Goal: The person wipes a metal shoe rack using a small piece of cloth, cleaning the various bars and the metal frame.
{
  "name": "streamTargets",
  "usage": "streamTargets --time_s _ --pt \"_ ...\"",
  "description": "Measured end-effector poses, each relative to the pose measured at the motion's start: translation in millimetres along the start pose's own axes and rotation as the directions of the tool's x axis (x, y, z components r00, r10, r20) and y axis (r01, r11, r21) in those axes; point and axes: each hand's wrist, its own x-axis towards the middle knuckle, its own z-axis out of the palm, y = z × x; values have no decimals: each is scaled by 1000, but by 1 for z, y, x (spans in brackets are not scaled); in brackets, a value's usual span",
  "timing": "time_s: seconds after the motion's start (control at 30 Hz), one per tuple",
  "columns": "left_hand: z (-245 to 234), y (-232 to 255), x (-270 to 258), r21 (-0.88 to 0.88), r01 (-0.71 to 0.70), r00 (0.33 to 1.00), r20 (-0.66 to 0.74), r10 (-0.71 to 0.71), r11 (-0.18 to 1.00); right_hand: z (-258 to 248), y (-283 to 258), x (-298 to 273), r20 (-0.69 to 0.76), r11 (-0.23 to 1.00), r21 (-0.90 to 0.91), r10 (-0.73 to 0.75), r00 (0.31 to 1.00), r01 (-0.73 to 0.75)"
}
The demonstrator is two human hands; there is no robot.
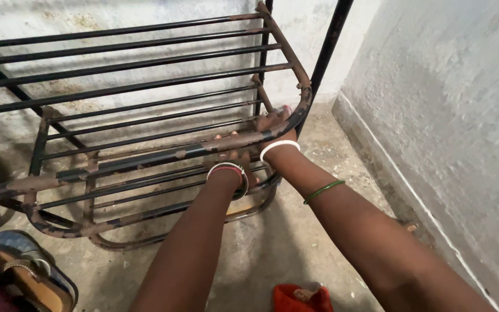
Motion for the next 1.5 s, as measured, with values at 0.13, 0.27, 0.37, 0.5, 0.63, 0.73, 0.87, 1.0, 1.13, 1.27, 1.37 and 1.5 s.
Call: streamTargets --time_s 0.13,0.27,0.37,0.5,0.63,0.73,0.87,1.0,1.13,1.27,1.37,1.5 --pt "-14 6 -21 -77 28 997 67 -23 997 -39 1 15 534 995 101 -61 844 9" --pt "-16 2 -29 -4 -9 1000 7 9 1000 -41 2 11 562 984 175 -114 819 17" --pt "-11 5 -25 -14 -4 1000 -5 4 1000 -26 -7 12 493 986 144 6 870 -89" --pt "-7 3 -15 -52 8 1000 7 -7 999 -12 -11 9 499 991 114 8 867 -75" --pt "0 0 -4 -41 22 999 -34 -23 999 13 -6 3 362 988 156 -48 931 -10" --pt "9 1 12 -105 73 992 109 -62 992 25 -5 -6 173 989 63 -146 974 137" --pt "8 1 12 -89 101 995 -6 -102 991 0 -1 -7 215 981 19 -195 957 195" --pt "-6 6 -5 -58 117 993 10 -116 991 -57 3 -6 297 948 294 -214 931 124" --pt "-11 10 -18 -109 147 988 -30 -151 983 -69 -3 8 503 899 411 -89 860 -147" --pt "-11 9 -18 -113 156 984 -63 -164 981 -32 -2 14 517 889 403 -25 855 -217" --pt "-8 7 -16 -128 153 985 -62 -162 980 -11 3 19 529 937 344 -147 836 -53" --pt "-5 5 -14 -121 154 982 -87 -165 981 -10 8 24 568 945 326 -190 801 -7"
